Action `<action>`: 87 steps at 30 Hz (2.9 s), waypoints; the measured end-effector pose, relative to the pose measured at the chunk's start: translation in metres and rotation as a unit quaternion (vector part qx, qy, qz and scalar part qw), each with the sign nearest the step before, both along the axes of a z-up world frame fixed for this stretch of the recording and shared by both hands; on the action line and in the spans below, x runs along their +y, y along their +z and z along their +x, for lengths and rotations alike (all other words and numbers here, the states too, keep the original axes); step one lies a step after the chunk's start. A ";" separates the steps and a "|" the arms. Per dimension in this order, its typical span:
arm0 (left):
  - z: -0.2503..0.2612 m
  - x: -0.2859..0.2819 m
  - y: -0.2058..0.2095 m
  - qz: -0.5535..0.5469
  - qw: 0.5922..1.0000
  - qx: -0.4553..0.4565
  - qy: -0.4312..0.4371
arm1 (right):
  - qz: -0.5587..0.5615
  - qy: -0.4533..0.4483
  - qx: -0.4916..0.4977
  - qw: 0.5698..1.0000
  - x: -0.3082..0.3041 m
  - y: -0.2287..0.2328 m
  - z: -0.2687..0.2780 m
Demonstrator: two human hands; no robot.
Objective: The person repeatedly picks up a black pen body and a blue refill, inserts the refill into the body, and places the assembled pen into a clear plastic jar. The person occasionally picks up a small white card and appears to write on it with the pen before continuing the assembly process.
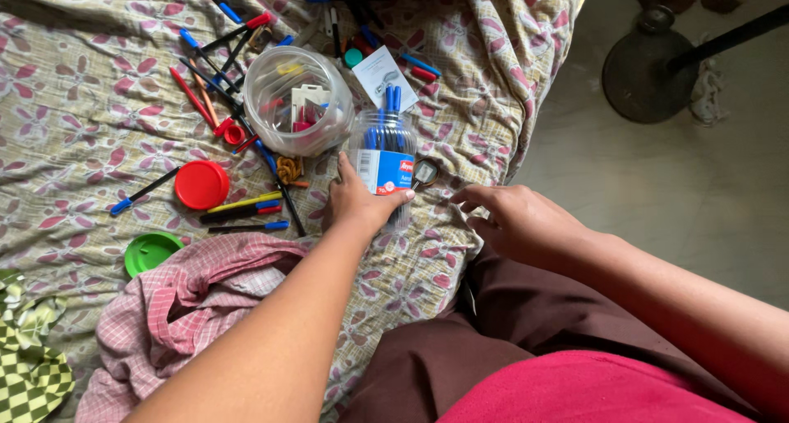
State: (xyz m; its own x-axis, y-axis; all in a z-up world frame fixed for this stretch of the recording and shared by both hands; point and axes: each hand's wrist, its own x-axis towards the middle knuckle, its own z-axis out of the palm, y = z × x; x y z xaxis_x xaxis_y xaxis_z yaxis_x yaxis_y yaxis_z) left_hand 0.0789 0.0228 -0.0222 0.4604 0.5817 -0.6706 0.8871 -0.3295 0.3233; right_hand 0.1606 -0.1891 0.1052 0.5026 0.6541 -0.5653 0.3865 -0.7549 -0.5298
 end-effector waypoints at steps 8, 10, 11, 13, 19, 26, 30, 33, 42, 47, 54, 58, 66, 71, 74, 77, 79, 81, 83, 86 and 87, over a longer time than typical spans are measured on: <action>-0.016 0.018 -0.007 -0.045 0.994 -0.100 -0.013 | 0.127 -0.074 0.012 0.989 0.012 -0.027 0.044; -0.033 0.007 0.008 -0.058 0.969 -0.241 -0.003 | 0.126 -0.148 0.043 0.980 0.019 -0.028 0.047; -0.038 0.002 0.016 -0.053 0.962 -0.269 -0.002 | 0.116 -0.190 0.065 0.973 0.023 -0.026 0.051; -0.045 -0.008 0.030 -0.040 0.943 -0.330 0.003 | 0.133 -0.266 0.148 0.943 0.035 -0.023 0.058; -0.055 -0.020 0.058 -0.033 0.926 -0.376 -0.012 | 0.256 -0.230 0.190 0.919 0.045 -0.006 0.050; -0.084 -0.017 0.058 -0.028 0.913 -0.407 -0.022 | 0.304 -0.032 -0.092 0.948 0.044 0.025 0.001; -0.081 -0.015 0.059 -0.002 0.923 -0.386 -0.004 | 0.322 -0.031 -0.118 0.939 0.049 0.040 -0.021; -0.088 -0.020 0.063 -0.011 0.896 -0.442 0.029 | 0.238 -0.062 -0.103 0.964 0.051 0.050 -0.021; -0.090 -0.015 0.065 0.107 0.888 -0.442 -0.060 | 0.346 -0.033 -0.085 0.934 0.039 0.031 -0.023; -0.083 -0.008 0.060 -0.005 0.943 -0.333 0.019 | 0.257 -0.073 -0.080 0.960 0.035 0.014 -0.002; -0.056 -0.002 0.068 -0.039 0.959 -0.280 -0.024 | 0.215 -0.020 -0.132 0.968 0.036 -0.019 0.040; -0.029 -0.001 0.062 -0.057 0.961 -0.270 -0.011 | 0.079 -0.043 -0.087 0.992 0.043 -0.031 0.065; 0.012 0.009 0.056 -0.049 0.976 -0.210 -0.008 | -0.019 -0.053 -0.032 0.998 0.061 -0.077 0.136; 0.031 0.009 0.057 -0.054 0.990 -0.130 -0.007 | -0.051 0.006 -0.009 0.999 0.082 -0.096 0.170; 0.038 0.005 0.056 -0.066 0.987 -0.147 0.012 | -0.063 0.040 0.006 0.997 0.083 -0.112 0.183; 0.041 0.003 0.055 -0.070 0.982 -0.174 0.020 | -0.013 0.081 0.004 0.997 0.076 -0.140 0.190; 0.043 0.003 0.057 -0.084 0.986 -0.145 0.025 | 0.011 0.123 -0.009 0.992 0.072 -0.155 0.198; 0.046 0.003 0.058 -0.075 0.984 -0.160 0.022 | 0.037 0.188 -0.029 0.981 0.071 -0.158 0.202; 0.046 0.003 0.061 -0.072 0.984 -0.160 0.015 | -0.053 0.168 -0.042 0.984 0.079 -0.150 0.201; 0.051 0.005 0.067 -0.072 0.987 -0.143 0.009 | -0.149 0.142 -0.054 0.977 0.092 -0.125 0.197; 0.052 0.005 0.069 -0.074 0.988 -0.137 0.009 | -0.175 0.135 -0.055 0.974 0.095 -0.119 0.195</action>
State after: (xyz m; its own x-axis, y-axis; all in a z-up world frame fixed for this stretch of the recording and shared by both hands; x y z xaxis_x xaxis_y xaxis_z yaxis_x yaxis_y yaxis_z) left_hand 0.1311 0.0275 0.0468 0.6263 0.4963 -0.6012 0.7654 -0.2449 0.5952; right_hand 0.3557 -0.0938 -0.0134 0.4097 0.5480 -0.7293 0.6359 -0.7448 -0.2023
